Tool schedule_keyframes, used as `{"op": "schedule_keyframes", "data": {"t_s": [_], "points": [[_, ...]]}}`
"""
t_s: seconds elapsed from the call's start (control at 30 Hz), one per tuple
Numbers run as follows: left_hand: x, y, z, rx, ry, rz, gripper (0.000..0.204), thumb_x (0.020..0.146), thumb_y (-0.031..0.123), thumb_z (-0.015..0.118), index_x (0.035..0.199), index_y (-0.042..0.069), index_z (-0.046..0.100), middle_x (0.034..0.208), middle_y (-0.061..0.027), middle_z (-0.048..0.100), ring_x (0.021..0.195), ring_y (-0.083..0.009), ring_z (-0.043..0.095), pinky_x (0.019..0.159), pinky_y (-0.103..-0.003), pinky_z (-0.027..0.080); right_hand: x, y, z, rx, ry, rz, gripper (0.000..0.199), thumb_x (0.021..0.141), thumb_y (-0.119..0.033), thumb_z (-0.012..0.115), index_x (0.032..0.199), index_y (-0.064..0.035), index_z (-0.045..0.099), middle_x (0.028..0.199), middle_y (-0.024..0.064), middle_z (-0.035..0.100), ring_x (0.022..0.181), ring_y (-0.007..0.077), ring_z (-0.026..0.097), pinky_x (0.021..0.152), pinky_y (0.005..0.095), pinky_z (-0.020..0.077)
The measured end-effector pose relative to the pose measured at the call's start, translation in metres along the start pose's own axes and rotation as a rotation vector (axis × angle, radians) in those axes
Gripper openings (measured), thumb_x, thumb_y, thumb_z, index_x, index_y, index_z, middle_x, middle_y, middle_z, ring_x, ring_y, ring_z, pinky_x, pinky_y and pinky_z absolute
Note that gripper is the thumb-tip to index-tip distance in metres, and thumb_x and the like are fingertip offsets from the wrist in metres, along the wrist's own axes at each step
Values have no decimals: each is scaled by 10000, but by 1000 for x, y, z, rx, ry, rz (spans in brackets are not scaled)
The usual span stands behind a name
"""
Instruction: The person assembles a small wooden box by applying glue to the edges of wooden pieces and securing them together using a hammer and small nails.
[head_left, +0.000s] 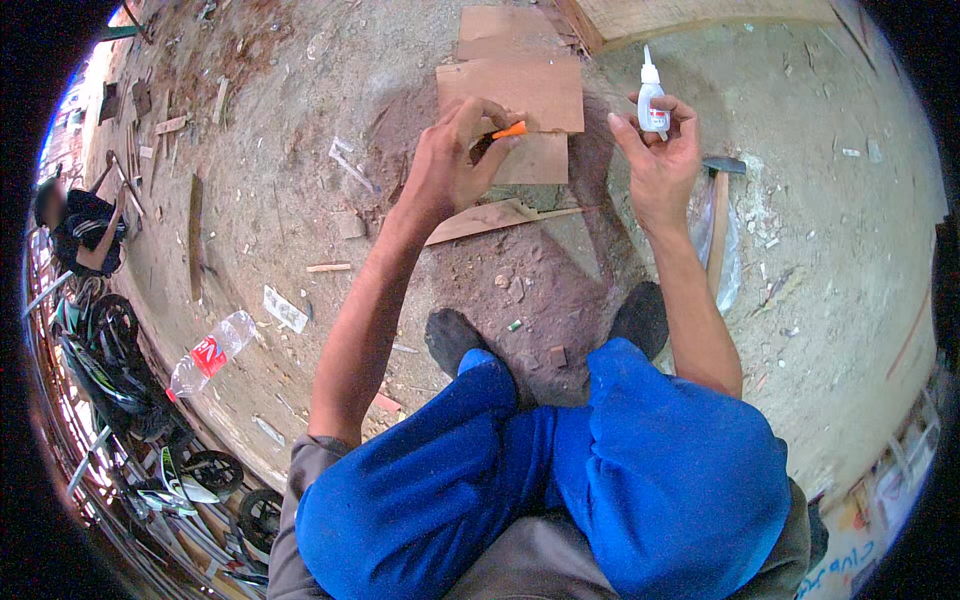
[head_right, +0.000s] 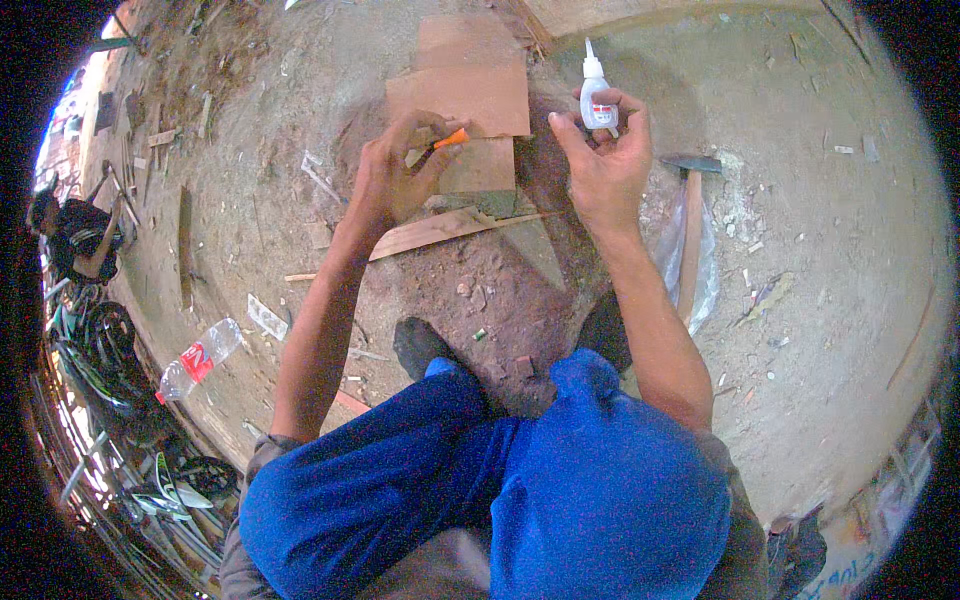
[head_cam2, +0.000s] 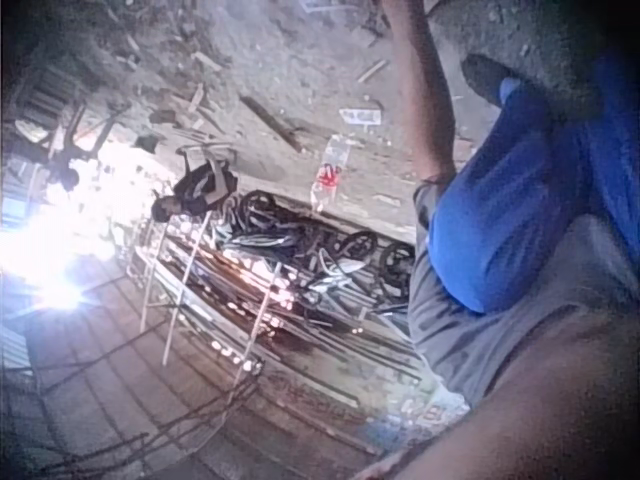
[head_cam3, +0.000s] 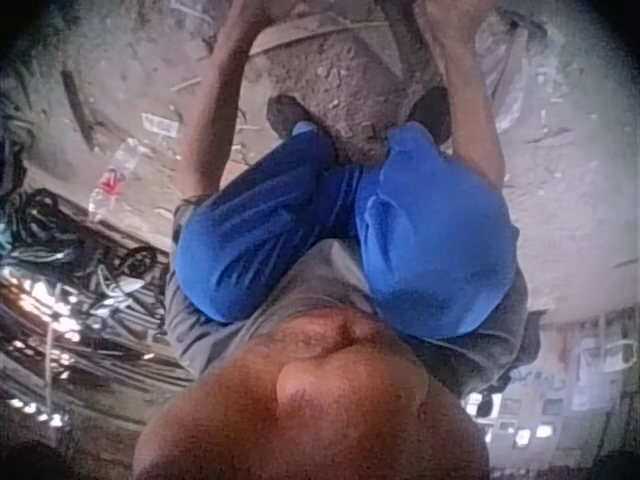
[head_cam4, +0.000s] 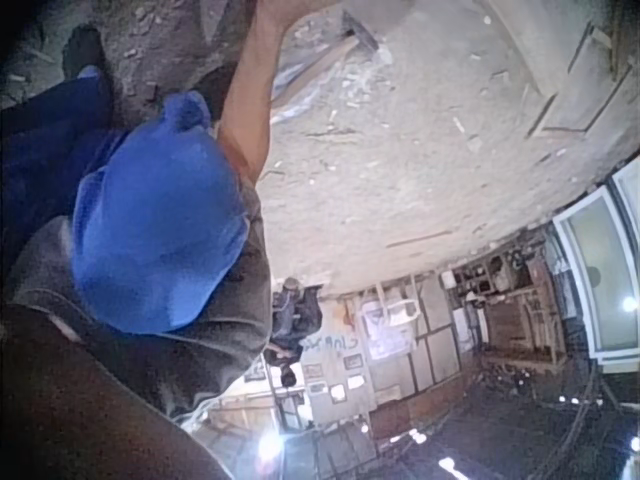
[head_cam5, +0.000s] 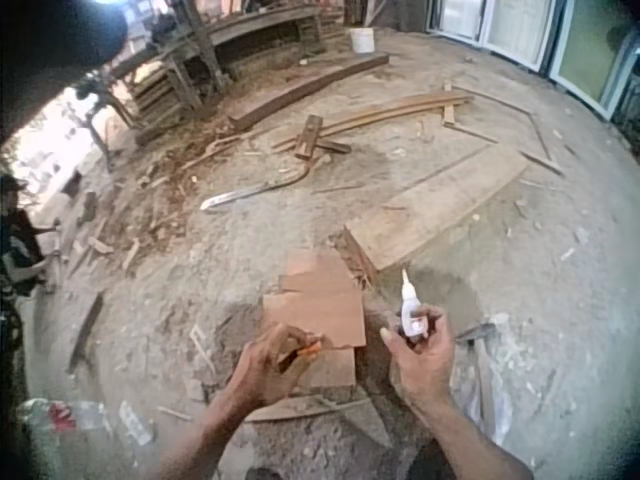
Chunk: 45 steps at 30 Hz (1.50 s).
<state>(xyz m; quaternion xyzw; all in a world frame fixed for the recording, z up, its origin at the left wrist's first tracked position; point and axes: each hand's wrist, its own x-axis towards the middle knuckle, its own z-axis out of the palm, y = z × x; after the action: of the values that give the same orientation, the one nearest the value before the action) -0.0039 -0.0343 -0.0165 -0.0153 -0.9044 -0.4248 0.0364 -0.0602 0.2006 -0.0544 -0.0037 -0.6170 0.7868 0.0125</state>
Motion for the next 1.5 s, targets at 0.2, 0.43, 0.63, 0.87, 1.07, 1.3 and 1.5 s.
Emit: {"op": "schedule_keyframes", "data": {"t_s": [0.2,0.43,0.63,0.87,1.07,1.3,1.5], "points": [[-1,6,-2,39,-6,-27,267,890,122,779,1088,37,622,1025,-148,720,962,-324,712,786,-406,582,-6,-3,-5,-40,-24,31,474,862,54,790,1223,-33,495,1207,141,647,956,149,659,879,276,560],[-1,2,-1,5,-17,-9,270,905,136,775,1115,52,626,1061,-141,740,991,-300,725,802,-389,587,-10,0,-8,-42,-30,51,486,856,71,786,1232,-23,492,1210,157,643,980,166,677,891,288,564],[-3,4,0,-26,-17,-68,272,922,137,771,1157,81,644,1083,-114,774,1018,-258,757,844,-385,594,-12,-4,-11,-10,-33,80,463,870,82,765,1228,-15,488,1200,162,639,990,184,680,902,318,583],[-3,1,0,-7,-7,-5,272,941,126,749,1181,90,626,1106,-106,778,990,-233,757,839,-373,591,-14,-10,-11,21,-70,15,473,867,84,774,1219,-29,479,1167,166,651,952,214,716,887,352,606],[-2,2,1,-43,-4,-64,284,899,88,770,1131,45,611,1091,-138,752,978,-294,744,790,-390,593,-23,-21,-8,-38,-164,52,498,831,81,817,1190,-47,497,1064,112,664,923,161,700,842,323,586],[-5,-15,2,-43,-24,-32,270,973,167,720,1204,69,619,1069,-98,765,900,-154,703,796,-347,572,-45,-12,7,-3,-308,92,454,857,72,796,1178,-58,503,1015,81,652,913,138,680,829,300,563],[-3,-9,2,-44,0,6,275,970,145,719,1206,52,614,1096,-112,766,924,-163,721,803,-334,576,-52,-6,13,57,-270,124,414,893,98,726,1191,-62,488,1034,54,593,902,107,616,803,253,541]]}}
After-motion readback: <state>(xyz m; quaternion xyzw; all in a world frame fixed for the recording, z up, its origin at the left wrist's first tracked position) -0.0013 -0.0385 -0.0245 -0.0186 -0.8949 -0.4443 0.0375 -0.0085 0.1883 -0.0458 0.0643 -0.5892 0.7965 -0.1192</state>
